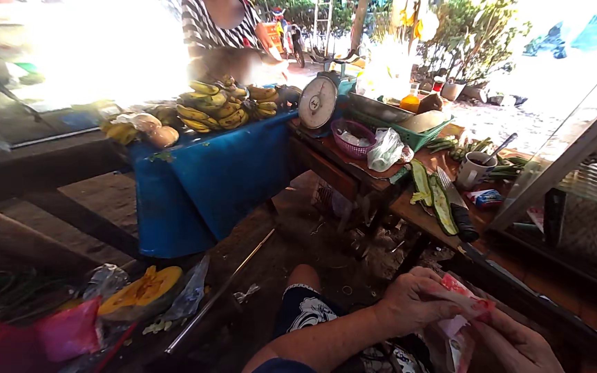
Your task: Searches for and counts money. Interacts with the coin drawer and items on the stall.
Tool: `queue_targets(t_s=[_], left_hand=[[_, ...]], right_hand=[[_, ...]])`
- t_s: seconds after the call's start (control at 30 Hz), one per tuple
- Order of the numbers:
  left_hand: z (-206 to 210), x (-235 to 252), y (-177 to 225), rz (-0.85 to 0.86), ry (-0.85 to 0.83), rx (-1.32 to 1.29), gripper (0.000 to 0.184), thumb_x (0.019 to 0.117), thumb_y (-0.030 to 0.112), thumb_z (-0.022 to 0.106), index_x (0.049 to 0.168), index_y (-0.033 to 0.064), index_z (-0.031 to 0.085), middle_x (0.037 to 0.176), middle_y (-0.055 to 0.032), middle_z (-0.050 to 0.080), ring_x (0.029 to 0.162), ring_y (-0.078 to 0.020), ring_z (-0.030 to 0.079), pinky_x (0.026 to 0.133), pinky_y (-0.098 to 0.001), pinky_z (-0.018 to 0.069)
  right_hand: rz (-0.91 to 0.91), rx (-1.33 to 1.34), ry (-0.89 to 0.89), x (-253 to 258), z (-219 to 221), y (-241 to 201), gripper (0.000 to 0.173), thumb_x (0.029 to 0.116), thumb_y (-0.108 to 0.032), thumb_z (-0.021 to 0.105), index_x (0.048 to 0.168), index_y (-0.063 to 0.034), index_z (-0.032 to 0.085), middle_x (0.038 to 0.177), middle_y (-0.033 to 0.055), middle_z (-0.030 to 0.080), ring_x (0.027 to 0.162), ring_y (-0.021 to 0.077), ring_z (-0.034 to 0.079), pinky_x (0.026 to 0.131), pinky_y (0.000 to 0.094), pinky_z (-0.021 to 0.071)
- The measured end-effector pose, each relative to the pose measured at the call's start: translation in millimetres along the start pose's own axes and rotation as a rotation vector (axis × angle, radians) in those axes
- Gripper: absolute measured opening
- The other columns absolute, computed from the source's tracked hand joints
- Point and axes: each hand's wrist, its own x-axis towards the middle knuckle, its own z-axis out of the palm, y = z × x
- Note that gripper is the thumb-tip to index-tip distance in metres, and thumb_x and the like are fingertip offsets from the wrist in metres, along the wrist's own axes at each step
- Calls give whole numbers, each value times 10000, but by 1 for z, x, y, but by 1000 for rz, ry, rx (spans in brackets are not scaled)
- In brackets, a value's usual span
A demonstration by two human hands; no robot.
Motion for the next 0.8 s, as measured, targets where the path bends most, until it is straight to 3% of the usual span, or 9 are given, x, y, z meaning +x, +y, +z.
queue_targets(t_s=[0.1,0.17,0.3,0.4,0.57,0.63,0.7,0.8], left_hand=[[0,0,-2,1,36,-26,148,906,124,769,960,-13,749,1035,-51,656,1039,-68,602,928,-219,503],[0,0,-2,-4,33,-49,150,905,114,767,963,-22,741,1047,-55,659,1029,-66,612,920,-220,516],[2,1,3,-37,-15,-103,102,897,60,761,959,-15,730,1036,-44,634,959,-54,623,854,-212,543],[2,2,5,-36,-54,-63,97,884,39,766,954,-20,733,1039,-58,632,967,-60,615,857,-204,532],[3,2,2,30,-124,-36,71,887,-8,738,936,-46,705,1067,-111,650,1036,-96,617,921,-226,515],[4,3,1,70,-144,-71,148,900,-8,727,1031,-63,686,1108,-127,648,1051,-105,621,930,-240,519],[3,3,-1,88,-155,-117,376,915,-14,706,1260,-106,590,1216,-163,645,1110,-133,636,980,-291,524],[3,5,3,-22,-167,-152,744,937,33,665,1538,-112,251,1241,-186,626,1103,-166,655,993,-352,539]], right_hand=[[25,21,1,-1,0,-4,225,1057,-119,503,1151,-154,704,1039,-165,738,954,-56,674,879,191,572],[26,55,-26,-1,2,-5,201,1053,-228,557,1199,-189,688,1066,-171,741,971,-44,682,888,199,578],[74,165,-36,-2,9,-3,308,953,-114,694,1252,-178,652,1083,-138,751,957,5,705,879,233,597],[99,202,-4,-2,13,-1,381,904,6,706,1246,-149,643,1076,-104,755,936,39,718,853,267,616],[28,184,46,0,15,6,309,943,-26,682,1193,-204,707,1103,-117,758,993,29,711,898,267,604],[15,195,61,-1,15,8,323,945,3,659,1184,-210,702,1100,-122,757,981,24,713,887,258,607],[-2,220,78,-1,16,8,330,950,1,649,1189,-220,707,1096,-118,761,980,28,716,887,254,608],[-10,218,111,0,16,8,312,958,11,628,1176,-201,697,1078,-106,765,973,36,719,887,265,610]])
